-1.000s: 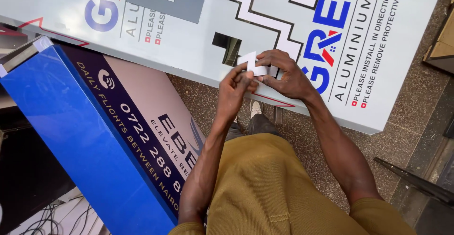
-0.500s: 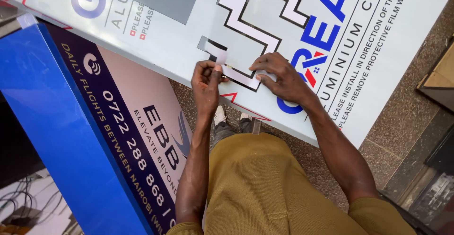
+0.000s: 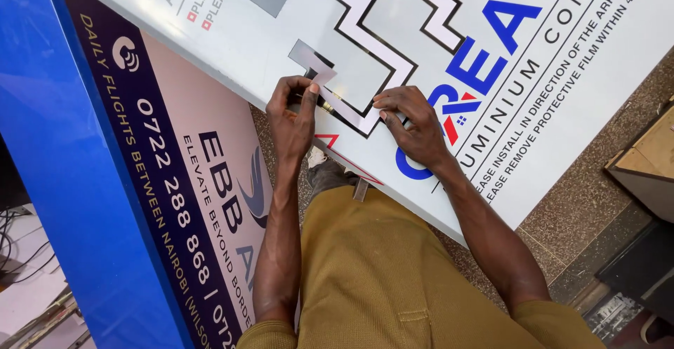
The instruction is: Peeling off small strips of protective film and smoothing a large white sheet onto a sign board.
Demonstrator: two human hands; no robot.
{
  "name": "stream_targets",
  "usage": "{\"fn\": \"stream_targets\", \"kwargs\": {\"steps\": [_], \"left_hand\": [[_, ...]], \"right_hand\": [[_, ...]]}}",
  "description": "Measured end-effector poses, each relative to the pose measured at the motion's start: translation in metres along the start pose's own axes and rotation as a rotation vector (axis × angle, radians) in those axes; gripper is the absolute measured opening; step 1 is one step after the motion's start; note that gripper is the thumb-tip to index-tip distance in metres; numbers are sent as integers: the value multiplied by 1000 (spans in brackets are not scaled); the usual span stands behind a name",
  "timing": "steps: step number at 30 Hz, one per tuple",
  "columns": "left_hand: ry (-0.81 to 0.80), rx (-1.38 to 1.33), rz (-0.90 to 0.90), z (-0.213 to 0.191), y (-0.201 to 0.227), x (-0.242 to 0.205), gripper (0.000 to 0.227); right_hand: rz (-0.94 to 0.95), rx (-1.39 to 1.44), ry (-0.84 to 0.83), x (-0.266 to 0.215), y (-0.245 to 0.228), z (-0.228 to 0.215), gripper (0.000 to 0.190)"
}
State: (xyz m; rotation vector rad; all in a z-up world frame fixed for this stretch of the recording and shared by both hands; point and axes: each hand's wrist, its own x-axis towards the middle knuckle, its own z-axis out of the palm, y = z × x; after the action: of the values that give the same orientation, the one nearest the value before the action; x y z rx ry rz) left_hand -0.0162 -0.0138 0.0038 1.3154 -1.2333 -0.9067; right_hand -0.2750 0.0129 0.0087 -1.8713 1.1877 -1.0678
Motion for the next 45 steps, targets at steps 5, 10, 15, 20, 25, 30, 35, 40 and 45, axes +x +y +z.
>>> {"fn": "stream_targets", "kwargs": {"steps": [5,10,15,20,25,30,35,40,45], "left_hand": [[-95,-185,-23,7,16,-5,10],[-213,-268,41,9,29,1,9],[-271,-272,152,17,37,5,5],[-241,-321,176,21,37,6,5],[-216,-365,195,27,30,7,6],[-45,-345,54,18,17,7,9],[-37,-323,14,13,8,7,10],[-92,-320,-24,2,7,8,16],[-167,-322,-13,-5,15,18,23]], "right_hand": [[48,-39,-63,4,-20,-8,18],[14,-144,-288,33,-26,-12,17],[-37,-192,-482,48,-4,-16,9],[13,-61,-454,40,11,-19,13],[14,16,-361,41,3,-15,11],[165,114,-149,25,-4,-20,68],[65,-237,36,-26,5,8,50],[-4,-431,211,-33,-15,40,25],[24,-409,399,-33,-23,64,2]]}}
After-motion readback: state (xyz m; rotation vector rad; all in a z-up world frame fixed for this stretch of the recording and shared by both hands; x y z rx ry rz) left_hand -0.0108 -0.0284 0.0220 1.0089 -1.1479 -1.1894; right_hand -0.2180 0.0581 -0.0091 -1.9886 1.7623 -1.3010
